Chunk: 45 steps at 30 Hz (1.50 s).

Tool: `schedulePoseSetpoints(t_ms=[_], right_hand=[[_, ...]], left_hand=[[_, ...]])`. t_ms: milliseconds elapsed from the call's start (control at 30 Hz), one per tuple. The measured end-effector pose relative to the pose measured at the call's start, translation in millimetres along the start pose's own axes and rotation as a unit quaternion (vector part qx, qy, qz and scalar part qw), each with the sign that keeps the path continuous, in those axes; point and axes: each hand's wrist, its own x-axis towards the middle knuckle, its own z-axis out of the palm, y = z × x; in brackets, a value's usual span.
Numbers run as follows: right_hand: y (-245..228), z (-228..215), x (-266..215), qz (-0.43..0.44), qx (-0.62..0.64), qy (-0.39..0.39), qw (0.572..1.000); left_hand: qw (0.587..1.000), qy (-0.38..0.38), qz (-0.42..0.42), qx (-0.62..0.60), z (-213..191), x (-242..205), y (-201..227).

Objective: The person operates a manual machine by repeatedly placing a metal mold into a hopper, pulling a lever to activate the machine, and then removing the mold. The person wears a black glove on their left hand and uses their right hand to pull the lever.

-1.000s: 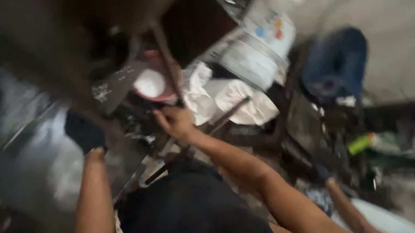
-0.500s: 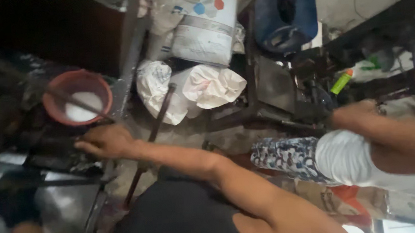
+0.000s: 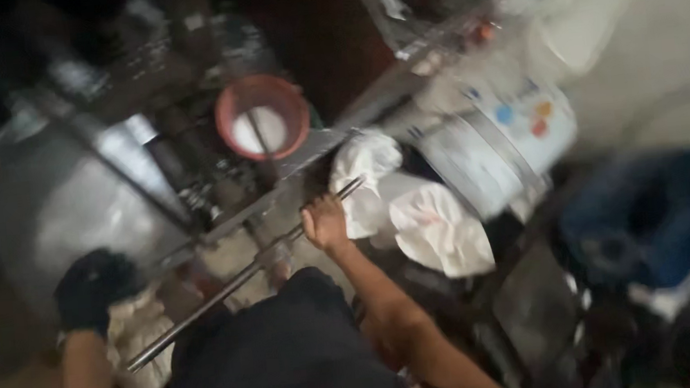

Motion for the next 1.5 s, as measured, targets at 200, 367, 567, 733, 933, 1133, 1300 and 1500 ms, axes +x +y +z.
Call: schedulePoseSetpoints(t_ms=[200, 367, 567, 733, 933, 1133, 1300, 1500], right_hand=[[-6, 77, -54, 0.02, 0.153, -0.114, 0.981], [-13, 80, -61, 0.554, 0.469, -0.128, 0.675], [44, 3, -37, 0.59, 0.589, 0.286, 0.472], [120, -93, 3, 0.425, 0.54, 0.469, 0.555], [146, -89, 44, 0.613, 0.214, 0.398, 0.648], [143, -73, 44, 0.494, -0.182, 0.258, 0.81], [139, -64, 33, 0.551, -0.157, 0.193, 0.797], [132, -67, 53, 0.56, -0.109, 0.165, 0.805]], left_hand=[[0.702, -0.079, 0.261, 0.658, -25, -33, -49], [0.721, -0.22, 0.178, 0.633, -12, -38, -102], [0.603, -0.353, -0.073, 0.712, 22, -6, -132], [0.491, -0.311, -0.153, 0.799, 1, 21, -130], [0.476, -0.318, -0.121, 0.811, 11, 4, -141], [0.565, -0.347, -0.087, 0.744, 29, -16, -118], [0.642, -0.352, -0.055, 0.679, 46, -58, -61], [0.789, -0.253, 0.142, 0.542, 128, -65, 59]])
